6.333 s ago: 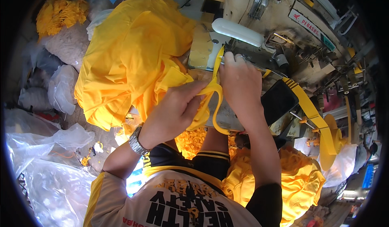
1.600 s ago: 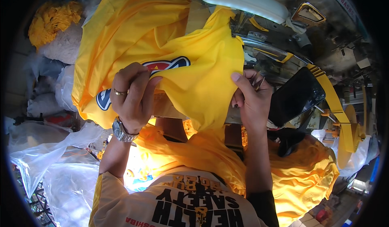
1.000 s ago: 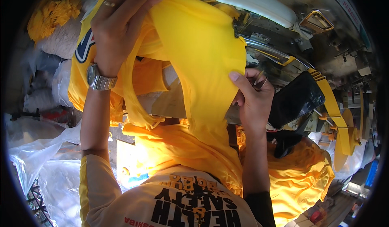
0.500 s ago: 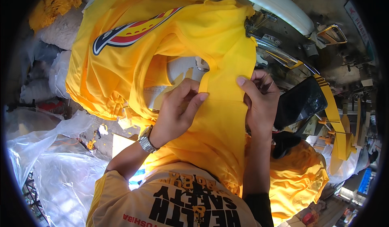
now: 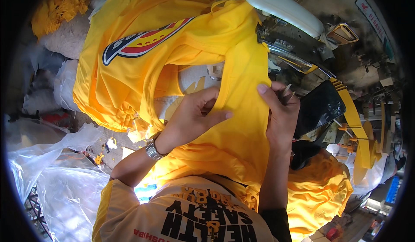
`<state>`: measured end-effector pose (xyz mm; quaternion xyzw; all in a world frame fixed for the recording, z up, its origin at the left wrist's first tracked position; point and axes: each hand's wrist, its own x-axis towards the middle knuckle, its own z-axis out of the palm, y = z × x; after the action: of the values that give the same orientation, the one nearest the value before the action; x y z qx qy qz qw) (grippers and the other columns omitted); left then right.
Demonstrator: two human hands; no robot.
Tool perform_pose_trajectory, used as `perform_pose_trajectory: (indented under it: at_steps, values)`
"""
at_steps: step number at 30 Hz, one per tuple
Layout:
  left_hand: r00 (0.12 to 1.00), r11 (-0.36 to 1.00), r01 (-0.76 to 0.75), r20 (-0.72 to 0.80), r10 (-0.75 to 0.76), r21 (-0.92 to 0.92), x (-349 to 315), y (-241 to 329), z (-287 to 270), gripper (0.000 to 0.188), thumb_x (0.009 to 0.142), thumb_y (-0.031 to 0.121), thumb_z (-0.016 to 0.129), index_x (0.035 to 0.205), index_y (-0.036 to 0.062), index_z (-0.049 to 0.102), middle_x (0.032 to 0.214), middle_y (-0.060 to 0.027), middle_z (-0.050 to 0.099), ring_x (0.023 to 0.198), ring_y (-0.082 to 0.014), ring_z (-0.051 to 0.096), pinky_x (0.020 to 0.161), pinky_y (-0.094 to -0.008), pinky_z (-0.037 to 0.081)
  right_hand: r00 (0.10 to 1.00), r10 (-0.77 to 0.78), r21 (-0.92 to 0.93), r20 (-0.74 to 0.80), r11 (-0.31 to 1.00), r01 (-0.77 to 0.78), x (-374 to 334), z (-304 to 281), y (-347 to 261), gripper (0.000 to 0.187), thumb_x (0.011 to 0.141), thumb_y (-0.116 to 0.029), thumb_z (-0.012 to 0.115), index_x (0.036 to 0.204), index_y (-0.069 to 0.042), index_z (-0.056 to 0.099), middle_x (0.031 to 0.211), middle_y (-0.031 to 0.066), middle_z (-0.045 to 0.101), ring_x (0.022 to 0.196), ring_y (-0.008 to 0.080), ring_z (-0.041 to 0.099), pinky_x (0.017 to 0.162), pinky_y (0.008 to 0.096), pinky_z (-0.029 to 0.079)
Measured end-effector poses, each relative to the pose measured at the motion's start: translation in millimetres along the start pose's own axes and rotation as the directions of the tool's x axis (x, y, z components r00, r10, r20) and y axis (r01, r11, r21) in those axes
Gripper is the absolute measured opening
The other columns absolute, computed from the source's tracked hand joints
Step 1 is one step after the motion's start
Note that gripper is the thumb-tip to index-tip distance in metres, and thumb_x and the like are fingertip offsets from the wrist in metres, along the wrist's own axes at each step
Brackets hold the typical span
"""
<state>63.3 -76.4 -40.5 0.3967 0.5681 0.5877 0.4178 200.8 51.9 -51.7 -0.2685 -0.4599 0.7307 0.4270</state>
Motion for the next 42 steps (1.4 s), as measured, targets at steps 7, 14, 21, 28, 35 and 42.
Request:
perform_pose_trajectory:
  at_steps: [7,14,21,28,35,42]
  values:
    - [0.995,0.993,0.087,0.063,-0.082,-0.077,-18.8,-4.2,-36.5,0.023,0.087,0.003,0.070,0.108,-0.0030,0.064,0.107,-0.0020,0.066,0.090,-0.0039,0.057,0.079,-0.0211,0.048,0.999,0.042,-0.072,0.004,0.997,-0.042,-1.4,-1.0,-0.7,0.012,0.083,-0.004,0.074,0.086,0.003,0.066,0.071,0.0005,0.064,0.053,0.0000,0.047,0.048,0.0159,0.036]
    - [0.996,0.998,-0.008,-0.086,0.003,-0.062,-20.1,11.8,-55.8,0.022,0.083,0.005,0.074,0.102,0.0001,0.063,0.081,0.0049,0.059,0.071,-0.0048,0.051,0.062,-0.0218,0.041,1.000,0.025,-0.070,0.001,0.997,-0.025,-0.6,5.2,-0.4,0.012,0.082,-0.007,0.075,0.086,0.001,0.066,0.065,-0.0025,0.059,0.046,-0.0016,0.039,0.042,0.0163,0.028]
    - [0.829,0.954,-0.297,-0.483,0.281,0.046,-13.7,22.8,-62.6,0.036,0.085,0.004,0.071,0.115,-0.0021,0.052,0.107,-0.0111,0.065,0.089,-0.0144,0.062,0.079,-0.0274,0.050,0.998,0.034,-0.093,0.054,0.995,-0.029,1.7,-1.9,1.8,0.013,0.082,-0.006,0.074,0.088,0.002,0.066,0.068,-0.0008,0.062,0.046,-0.0009,0.040,0.042,0.0164,0.029]
    - [0.908,0.341,-0.079,-0.074,0.412,0.937,-59.2,-35.8,-61.9,0.038,0.076,0.011,0.073,0.110,-0.0019,0.061,0.100,-0.0165,0.065,0.093,-0.0340,0.062,0.078,-0.0381,0.049,0.998,0.039,-0.079,0.055,0.996,-0.034,0.6,0.9,3.5,0.013,0.084,-0.006,0.073,0.089,0.003,0.065,0.067,-0.0003,0.061,0.045,-0.0001,0.041,0.041,0.0182,0.032]
    - [0.563,0.178,-0.287,0.015,0.826,0.941,-19.9,50.0,-88.3,0.025,0.074,0.001,0.070,0.099,-0.0010,0.067,0.081,-0.0140,0.068,0.068,-0.0286,0.065,0.063,-0.0301,0.050,0.995,0.028,0.006,0.091,1.000,-0.029,1.0,-1.8,4.4,0.013,0.084,-0.006,0.073,0.089,0.003,0.065,0.066,0.0002,0.060,0.044,0.0006,0.040,0.041,0.0186,0.032]
    - [0.690,0.042,0.025,-0.048,0.722,0.999,-33.3,-0.8,-75.1,0.071,0.078,0.040,0.075,0.133,0.0024,0.051,0.123,-0.0145,0.057,0.113,-0.0313,0.052,0.097,-0.0430,0.038,0.998,0.019,-0.056,0.064,0.998,-0.015,0.6,-0.4,6.5,0.015,0.084,-0.009,0.073,0.088,0.003,0.065,0.062,-0.0008,0.058,0.044,0.0006,0.040,0.041,0.0182,0.032]
